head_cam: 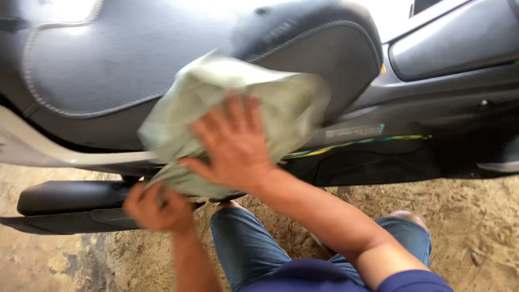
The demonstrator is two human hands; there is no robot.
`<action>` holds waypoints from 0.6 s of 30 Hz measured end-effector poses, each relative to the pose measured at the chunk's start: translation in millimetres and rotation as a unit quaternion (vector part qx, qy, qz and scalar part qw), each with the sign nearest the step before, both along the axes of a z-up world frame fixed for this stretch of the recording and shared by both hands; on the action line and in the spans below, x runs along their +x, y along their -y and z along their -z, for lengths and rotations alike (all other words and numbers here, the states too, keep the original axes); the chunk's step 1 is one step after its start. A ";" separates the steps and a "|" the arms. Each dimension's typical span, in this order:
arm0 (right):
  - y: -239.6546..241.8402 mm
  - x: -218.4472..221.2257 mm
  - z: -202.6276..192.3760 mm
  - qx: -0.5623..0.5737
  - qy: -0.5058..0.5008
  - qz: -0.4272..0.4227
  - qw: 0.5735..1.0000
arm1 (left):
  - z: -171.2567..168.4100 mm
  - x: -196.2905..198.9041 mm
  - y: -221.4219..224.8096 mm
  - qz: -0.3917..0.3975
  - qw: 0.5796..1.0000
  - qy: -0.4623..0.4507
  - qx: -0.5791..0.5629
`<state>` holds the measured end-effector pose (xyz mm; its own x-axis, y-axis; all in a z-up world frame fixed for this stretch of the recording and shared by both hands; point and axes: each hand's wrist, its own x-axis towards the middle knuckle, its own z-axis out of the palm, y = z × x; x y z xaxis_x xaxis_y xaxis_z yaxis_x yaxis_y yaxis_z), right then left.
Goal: The person wipes the handlebars and front fairing of a motorcycle with a cloth. They then apply a cleaning liquid from a bottle onto a sponge and scrub the side panels, seat, and rear fender of the motorcycle.
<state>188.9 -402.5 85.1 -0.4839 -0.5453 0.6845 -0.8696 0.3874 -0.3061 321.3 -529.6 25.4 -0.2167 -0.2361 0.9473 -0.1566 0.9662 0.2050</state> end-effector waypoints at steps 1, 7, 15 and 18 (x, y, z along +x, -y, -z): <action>-8.4 1.9 -1.0 -0.019 -0.024 -0.005 1.000 | 8.6 10.6 3.9 -0.023 1.000 -0.005 -0.003; -92.0 -71.6 26.1 -0.164 0.017 0.087 0.983 | 20.5 -22.0 -70.2 0.114 0.987 0.113 -0.015; -51.8 -36.3 -10.7 -0.014 -0.057 0.088 0.994 | -21.6 -10.6 -2.8 0.033 0.992 -0.001 0.123; -53.1 -43.0 -24.2 -0.001 -0.100 0.023 0.995 | -37.4 -14.2 -11.3 0.048 0.997 0.008 0.067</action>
<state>145.9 -349.3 109.4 -0.3623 -0.5235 0.7712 -0.8943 0.4283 -0.1294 307.2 -518.3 62.9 -0.2600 -0.3381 0.9045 -0.0691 0.9408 0.3318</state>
